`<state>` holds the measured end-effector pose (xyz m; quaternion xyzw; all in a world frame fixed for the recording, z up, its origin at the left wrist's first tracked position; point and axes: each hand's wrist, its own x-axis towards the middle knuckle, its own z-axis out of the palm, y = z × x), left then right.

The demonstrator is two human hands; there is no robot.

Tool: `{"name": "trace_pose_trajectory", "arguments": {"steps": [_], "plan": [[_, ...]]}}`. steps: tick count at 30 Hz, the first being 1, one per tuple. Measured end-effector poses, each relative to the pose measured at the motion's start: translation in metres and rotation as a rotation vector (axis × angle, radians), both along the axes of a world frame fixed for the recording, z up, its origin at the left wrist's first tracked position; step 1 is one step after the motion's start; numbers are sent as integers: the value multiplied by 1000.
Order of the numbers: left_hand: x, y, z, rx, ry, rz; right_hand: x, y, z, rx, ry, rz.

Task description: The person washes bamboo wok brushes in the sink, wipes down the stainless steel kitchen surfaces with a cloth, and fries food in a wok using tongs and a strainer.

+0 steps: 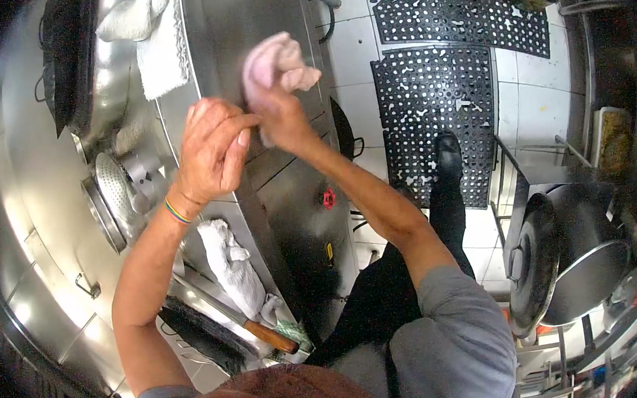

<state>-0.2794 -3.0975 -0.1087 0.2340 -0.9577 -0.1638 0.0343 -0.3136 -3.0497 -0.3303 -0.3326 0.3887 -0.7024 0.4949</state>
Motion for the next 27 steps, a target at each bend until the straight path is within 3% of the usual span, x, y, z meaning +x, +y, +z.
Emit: {"name": "trace_pose_trajectory", "arguments": {"steps": [1,3,5,6,7,8,10,12,13,14,16,19,21,23,24,27], "plan": [[1,0,0,2,2,-1,-6,-6,7,9,325,-98],[0,1,1,24,-5,6,-11,-25,4,78,517,-164],[0,-1,2,32,-21,15,-18,-66,-30,203,250,-93],[0,-1,3,41,-34,18,-34,-83,-52,419,111,230],[-1,-2,4,46,-43,17,1,-115,-148,564,88,86],[-3,-2,4,48,-50,14,1,-125,-159,699,269,-48],[-3,-2,5,48,-65,13,-19,-119,-135,598,59,74],[-1,-1,5,81,-63,42,-53,-93,-33,531,315,301],[-1,-2,4,102,-61,58,-24,-76,-36,189,327,-54],[-2,-2,4,104,-68,62,-23,-66,-7,157,370,-125],[-3,-2,6,108,-92,68,-18,-86,-30,156,382,-220],[-1,-4,6,122,-97,55,-39,-137,-80,444,269,-56],[-2,-4,6,114,-109,48,-32,-175,-155,623,162,-52],[-2,-5,8,113,-122,45,-37,-180,-146,670,266,54],[-2,-5,9,119,-126,46,-45,-167,-112,621,334,113],[-6,-8,9,122,-114,51,-32,-119,-51,291,485,-109]]}}
